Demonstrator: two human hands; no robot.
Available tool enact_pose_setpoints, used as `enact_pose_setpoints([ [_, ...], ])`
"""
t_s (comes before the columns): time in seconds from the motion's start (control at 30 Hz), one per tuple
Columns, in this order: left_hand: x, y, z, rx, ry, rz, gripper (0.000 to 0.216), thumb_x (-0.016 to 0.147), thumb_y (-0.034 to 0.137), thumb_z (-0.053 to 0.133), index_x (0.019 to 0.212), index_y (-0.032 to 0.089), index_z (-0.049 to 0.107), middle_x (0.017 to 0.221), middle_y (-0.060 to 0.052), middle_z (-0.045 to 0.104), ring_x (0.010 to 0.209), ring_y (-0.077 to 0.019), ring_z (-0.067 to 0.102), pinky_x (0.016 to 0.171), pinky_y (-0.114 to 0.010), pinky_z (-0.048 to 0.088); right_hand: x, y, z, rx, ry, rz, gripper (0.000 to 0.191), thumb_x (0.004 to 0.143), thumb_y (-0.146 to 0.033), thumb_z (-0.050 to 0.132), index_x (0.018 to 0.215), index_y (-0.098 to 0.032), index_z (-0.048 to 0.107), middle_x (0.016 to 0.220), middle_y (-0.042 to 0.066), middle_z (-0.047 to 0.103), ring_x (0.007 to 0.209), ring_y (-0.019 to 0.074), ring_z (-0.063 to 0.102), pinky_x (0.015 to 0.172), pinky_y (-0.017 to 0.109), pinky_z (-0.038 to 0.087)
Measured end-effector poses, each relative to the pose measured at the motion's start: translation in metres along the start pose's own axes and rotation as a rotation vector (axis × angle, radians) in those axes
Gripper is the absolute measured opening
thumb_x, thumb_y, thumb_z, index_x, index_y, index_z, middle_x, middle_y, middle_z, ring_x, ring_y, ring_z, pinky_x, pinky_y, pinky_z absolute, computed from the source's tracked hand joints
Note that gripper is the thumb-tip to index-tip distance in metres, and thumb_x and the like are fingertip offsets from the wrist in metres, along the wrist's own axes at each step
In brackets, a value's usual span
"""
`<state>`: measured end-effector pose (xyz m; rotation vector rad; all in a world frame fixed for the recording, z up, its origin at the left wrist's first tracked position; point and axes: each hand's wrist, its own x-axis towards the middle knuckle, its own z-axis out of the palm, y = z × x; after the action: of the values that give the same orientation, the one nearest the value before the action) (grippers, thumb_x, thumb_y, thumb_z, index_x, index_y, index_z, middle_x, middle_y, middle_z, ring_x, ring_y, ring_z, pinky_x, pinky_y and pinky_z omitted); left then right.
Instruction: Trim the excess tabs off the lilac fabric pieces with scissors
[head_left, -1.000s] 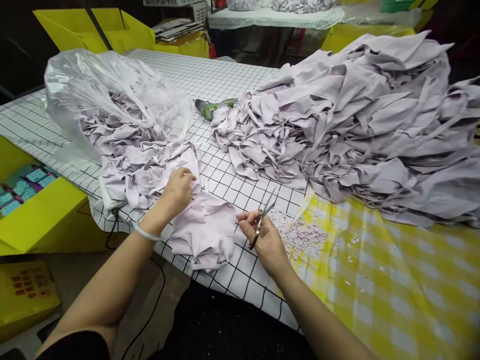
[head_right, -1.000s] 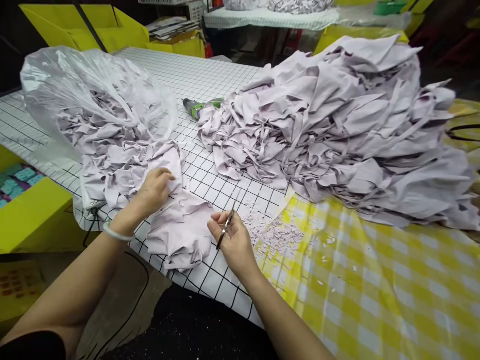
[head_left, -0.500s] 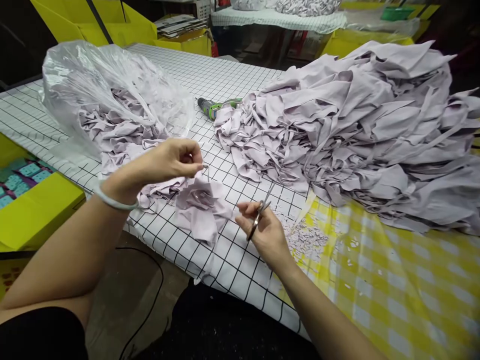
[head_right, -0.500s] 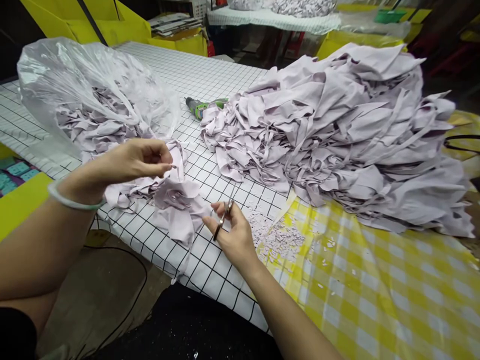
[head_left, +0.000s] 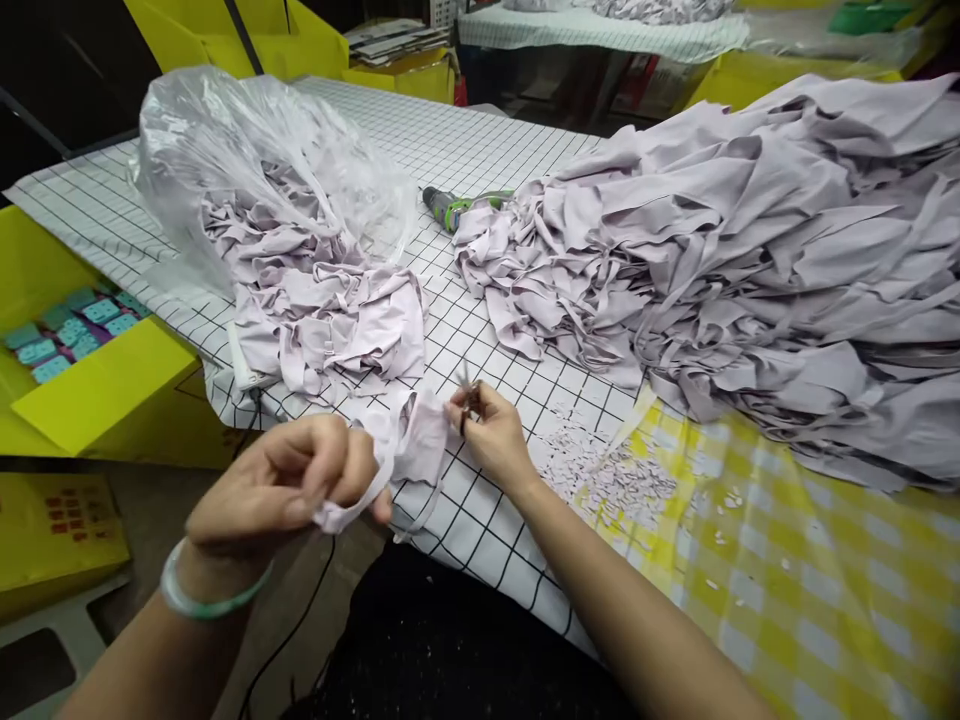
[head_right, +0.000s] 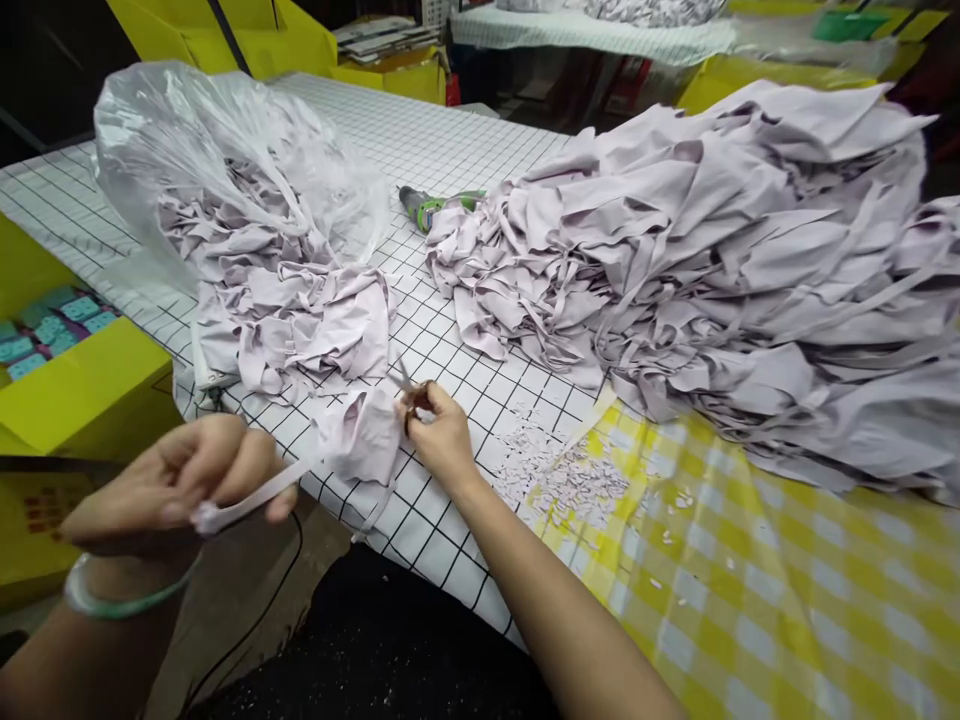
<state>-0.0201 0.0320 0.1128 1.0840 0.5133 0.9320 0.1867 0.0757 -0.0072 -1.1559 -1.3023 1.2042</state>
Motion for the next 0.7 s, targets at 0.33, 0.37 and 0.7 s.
enact_pose_setpoints([
  [0.33,-0.015,0.035,-0.02,-0.111,-0.004,0.285,0.014,0.075,0.018,0.068,0.071,0.021,0.055,0.055,0.006,0.037,0.045,-0.0076,0.039,0.048,-0.019,0.048,-0.013,-0.006,0.026,-0.009,-0.307,-0.098,0.017,0.077,-0.033,0.076,0.079,-0.02,0.066,0.085,0.004,0.066,0.085,0.0202,0.062,0.077,0.035,0.051],
  [0.37,-0.02,0.038,-0.029,-0.017,0.053,0.294,0.009,0.076,0.019,0.068,0.076,0.022,0.059,0.058,0.005,0.043,0.048,-0.0082,0.042,0.049,-0.019,0.048,-0.012,-0.006,0.023,0.042,-0.262,-0.027,0.019,0.078,-0.036,0.075,0.079,-0.019,0.066,0.081,0.002,0.064,0.076,0.0173,0.06,0.069,0.031,0.05],
  [0.7,0.035,-0.036,-0.025,1.152,0.135,0.054,0.056,0.089,0.031,0.059,0.142,0.017,0.049,0.134,-0.014,0.06,0.123,-0.0273,0.056,0.106,-0.044,0.046,-0.003,-0.034,-0.009,-0.045,-0.222,-0.014,0.022,0.075,-0.034,0.072,0.071,-0.019,0.057,0.069,-0.003,0.06,0.063,0.0117,0.051,0.058,0.023,0.04],
])
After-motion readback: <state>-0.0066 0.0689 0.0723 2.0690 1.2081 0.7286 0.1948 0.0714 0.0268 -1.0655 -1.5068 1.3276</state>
